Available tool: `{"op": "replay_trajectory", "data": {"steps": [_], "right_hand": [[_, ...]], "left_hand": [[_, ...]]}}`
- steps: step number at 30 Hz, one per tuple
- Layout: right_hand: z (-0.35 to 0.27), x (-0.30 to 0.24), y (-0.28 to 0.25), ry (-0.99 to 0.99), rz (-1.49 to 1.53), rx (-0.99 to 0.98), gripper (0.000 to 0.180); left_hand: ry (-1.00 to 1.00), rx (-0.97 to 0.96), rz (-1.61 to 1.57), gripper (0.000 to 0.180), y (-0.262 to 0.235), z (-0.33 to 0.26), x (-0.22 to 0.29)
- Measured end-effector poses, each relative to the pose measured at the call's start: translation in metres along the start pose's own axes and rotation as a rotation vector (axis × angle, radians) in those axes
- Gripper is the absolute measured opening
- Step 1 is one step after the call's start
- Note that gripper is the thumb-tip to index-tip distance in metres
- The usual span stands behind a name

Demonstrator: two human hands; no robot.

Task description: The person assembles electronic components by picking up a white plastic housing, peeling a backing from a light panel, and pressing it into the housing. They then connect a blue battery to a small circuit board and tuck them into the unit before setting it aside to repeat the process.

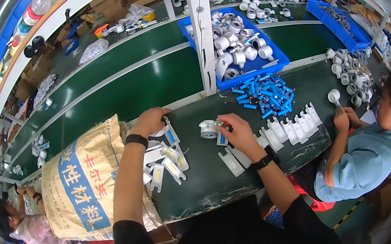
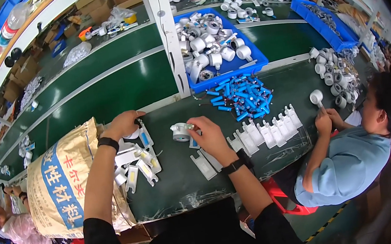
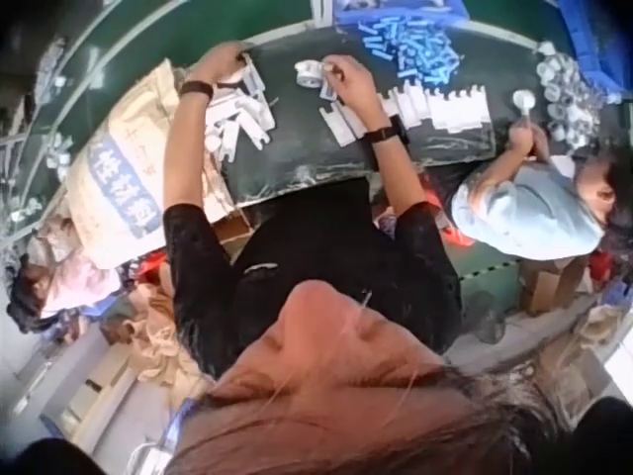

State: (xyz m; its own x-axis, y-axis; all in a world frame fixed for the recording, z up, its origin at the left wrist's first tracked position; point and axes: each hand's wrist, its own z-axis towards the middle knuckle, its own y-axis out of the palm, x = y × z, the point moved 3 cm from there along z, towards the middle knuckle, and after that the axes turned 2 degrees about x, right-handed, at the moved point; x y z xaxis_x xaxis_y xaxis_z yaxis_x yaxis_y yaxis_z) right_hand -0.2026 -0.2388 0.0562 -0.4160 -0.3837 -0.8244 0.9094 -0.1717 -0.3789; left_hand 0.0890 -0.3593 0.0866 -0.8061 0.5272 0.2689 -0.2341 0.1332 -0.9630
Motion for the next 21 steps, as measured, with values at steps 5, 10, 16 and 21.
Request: {"op": "replay_trajectory", "data": {"steps": [5,10,16,21], "right_hand": [[0.004,-0.003,0.006,-0.028,0.011,-0.002,0.023],[0.005,-0.005,0.005,-0.043,-0.035,0.004,0.019],[0.009,-0.008,0.013,-0.068,-0.007,0.009,0.018],[0.009,-0.010,0.014,-0.070,-0.057,0.010,0.014]], "left_hand": [[-0.045,-0.180,0.112,0.035,0.011,0.021,-0.030],[0.041,-0.154,-0.009,0.025,-0.010,0.021,-0.005],[0.014,-0.137,-0.007,0.018,-0.007,0.012,-0.013],[0.044,-0.093,-0.113,0.014,-0.002,0.012,-0.014]]}}
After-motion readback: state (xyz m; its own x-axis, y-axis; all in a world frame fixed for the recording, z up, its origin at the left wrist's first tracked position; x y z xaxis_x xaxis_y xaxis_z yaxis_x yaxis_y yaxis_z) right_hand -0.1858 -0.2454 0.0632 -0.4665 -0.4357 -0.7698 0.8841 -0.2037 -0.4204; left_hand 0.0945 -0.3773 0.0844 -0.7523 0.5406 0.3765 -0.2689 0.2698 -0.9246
